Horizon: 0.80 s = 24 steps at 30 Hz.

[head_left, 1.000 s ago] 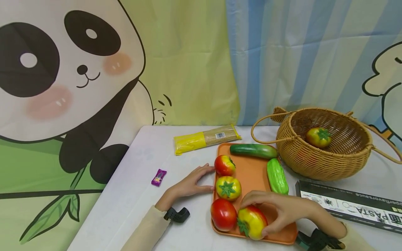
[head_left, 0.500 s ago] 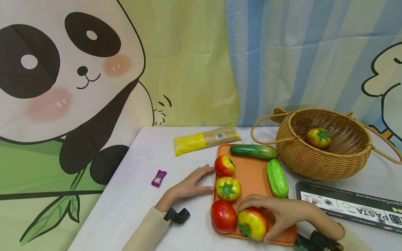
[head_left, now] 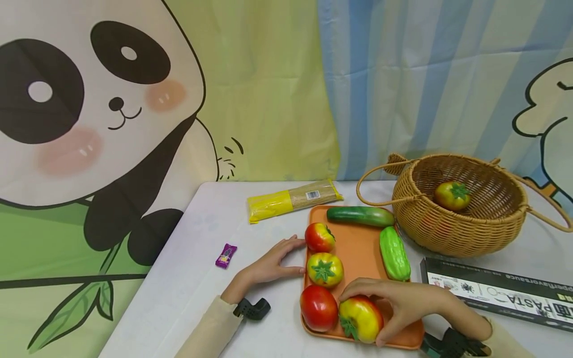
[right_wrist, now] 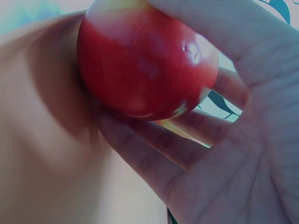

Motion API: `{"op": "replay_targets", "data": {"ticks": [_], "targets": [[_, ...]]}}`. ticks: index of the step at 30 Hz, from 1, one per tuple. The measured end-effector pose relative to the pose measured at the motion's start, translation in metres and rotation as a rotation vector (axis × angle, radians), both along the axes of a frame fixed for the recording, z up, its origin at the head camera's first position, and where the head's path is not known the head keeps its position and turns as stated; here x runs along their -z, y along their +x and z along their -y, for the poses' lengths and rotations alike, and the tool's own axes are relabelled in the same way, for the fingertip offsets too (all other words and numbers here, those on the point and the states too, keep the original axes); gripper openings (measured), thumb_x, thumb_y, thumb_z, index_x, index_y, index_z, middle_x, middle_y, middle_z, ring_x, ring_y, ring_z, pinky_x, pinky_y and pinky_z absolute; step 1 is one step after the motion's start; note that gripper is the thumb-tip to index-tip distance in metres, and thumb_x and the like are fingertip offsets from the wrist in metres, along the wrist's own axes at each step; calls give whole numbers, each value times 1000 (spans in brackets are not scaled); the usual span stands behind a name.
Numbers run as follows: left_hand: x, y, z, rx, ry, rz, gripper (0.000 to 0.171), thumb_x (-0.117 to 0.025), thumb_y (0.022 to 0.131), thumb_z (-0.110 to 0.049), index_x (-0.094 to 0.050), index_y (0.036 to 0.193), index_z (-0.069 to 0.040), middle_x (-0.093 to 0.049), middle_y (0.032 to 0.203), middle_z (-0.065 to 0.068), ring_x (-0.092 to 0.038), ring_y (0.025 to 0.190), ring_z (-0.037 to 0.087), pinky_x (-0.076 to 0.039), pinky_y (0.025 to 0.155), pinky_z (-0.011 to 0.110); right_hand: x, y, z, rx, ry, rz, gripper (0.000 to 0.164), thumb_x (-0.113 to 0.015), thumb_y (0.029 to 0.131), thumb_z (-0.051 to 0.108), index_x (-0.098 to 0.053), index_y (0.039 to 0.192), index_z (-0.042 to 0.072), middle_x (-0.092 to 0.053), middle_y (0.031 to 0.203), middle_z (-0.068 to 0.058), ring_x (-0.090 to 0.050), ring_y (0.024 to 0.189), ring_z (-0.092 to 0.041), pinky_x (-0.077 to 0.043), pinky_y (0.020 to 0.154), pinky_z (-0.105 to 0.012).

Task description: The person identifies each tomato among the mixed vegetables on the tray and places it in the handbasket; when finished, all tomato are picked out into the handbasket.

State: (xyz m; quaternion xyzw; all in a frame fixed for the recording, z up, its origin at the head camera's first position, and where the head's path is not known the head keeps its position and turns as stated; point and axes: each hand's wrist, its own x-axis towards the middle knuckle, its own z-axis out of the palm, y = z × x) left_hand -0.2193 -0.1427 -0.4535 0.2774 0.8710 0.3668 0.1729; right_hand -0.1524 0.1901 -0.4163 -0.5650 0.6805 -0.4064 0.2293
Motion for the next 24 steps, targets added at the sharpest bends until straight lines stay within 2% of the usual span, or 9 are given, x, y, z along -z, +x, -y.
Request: {"op": "replay_targets", "data": {"ticks": [5, 14, 24], "targets": [[1, 0, 0, 2, 0, -3, 70, -69, 88, -42, -39, 149, -24, -32, 157, -6, -12, 150, 16, -10, 121, 47, -3, 1, -2, 22, 16, 16, 69, -77, 85, 21, -40, 143, 13, -47, 141, -3, -48, 122, -13, -44, 102, -28], [1, 0, 1, 6, 2, -5, 70, -69, 88, -42, -40, 149, -24, -33, 157, -6, -12, 150, 16, -10, 121, 48, -10, 0, -6, 46, -1, -13, 70, -79, 84, 19, -41, 142, 12, -50, 138, -3, -49, 122, -15, -44, 103, -29], [0, -1, 0, 8, -1, -1, 70, -69, 88, -42, -39, 149, -25, -32, 158, -6, -11, 150, 15, -10, 121, 47, -21, 4, -12, 131, 15, 5, 68, -79, 83, 20, -42, 139, 14, -50, 137, -1, -52, 120, -14, -44, 102, -27]]}}
